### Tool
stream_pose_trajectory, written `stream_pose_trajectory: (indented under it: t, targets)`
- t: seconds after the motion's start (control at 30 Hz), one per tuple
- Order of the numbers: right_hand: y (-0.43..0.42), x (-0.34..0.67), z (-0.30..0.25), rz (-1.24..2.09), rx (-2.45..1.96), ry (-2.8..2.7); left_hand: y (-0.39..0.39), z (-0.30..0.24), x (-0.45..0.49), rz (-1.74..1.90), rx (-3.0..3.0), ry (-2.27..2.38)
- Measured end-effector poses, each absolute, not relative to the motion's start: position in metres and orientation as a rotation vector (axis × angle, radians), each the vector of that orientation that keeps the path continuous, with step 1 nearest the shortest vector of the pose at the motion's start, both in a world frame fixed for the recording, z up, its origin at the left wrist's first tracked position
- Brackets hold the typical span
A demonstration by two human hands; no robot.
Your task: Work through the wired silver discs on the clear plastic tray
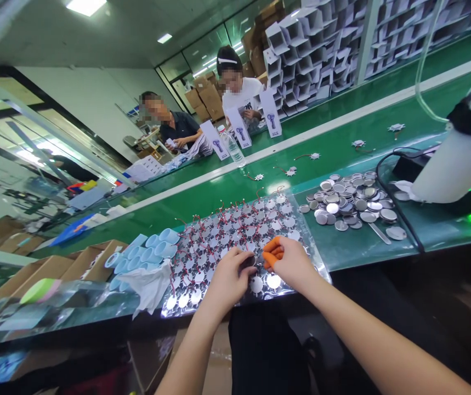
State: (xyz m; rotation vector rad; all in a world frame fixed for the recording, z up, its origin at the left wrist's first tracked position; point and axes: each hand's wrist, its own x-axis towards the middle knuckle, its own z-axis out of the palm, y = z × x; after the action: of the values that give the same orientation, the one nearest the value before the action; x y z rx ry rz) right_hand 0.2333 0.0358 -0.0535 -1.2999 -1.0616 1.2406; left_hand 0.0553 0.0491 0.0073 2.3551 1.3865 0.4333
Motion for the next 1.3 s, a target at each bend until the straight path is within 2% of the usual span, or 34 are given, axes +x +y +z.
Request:
stream_pose_trajectory:
  t: [0.3,0.43,0.53,0.67,0.87,0.97,1.07,1.2,1.3]
  targets:
    - [0.040,0.231,-0.036,1.466,-1.217,-0.747,0.067,0.007,0.045,0.526,2.016,1.324]
    - [0.041,0.234,-0.037,1.412,-1.209,-0.694,0.067,0.005,0.035,0.585,1.821,1.325]
    - [0.043,0.240,-0.041,1.247,-1.291,-0.781,0.070,0.013,0.043,0.648,1.819,1.374]
    - [0.044,0.248,-0.041,1.025,-1.403,-0.951,0.088,0.036,0.107,0.740,2.114,1.236]
    - [0.045,0.251,-0.034,1.042,-1.430,-0.951,0.121,0.072,0.214,0.716,2.477,0.852]
    - [0.046,0.254,-0.036,1.061,-1.397,-0.901,0.117,0.080,0.189,0.740,2.580,0.951]
    - [0.045,0.259,-0.034,1.099,-1.355,-0.843,0.093,0.072,0.123,0.683,2.563,1.211]
    - [0.042,0.265,-0.025,1.155,-1.324,-0.760,0.053,0.039,0.052,0.492,2.482,1.450]
    - [0.041,0.267,-0.022,1.173,-1.315,-0.740,0.036,0.012,0.043,0.436,2.428,1.484]
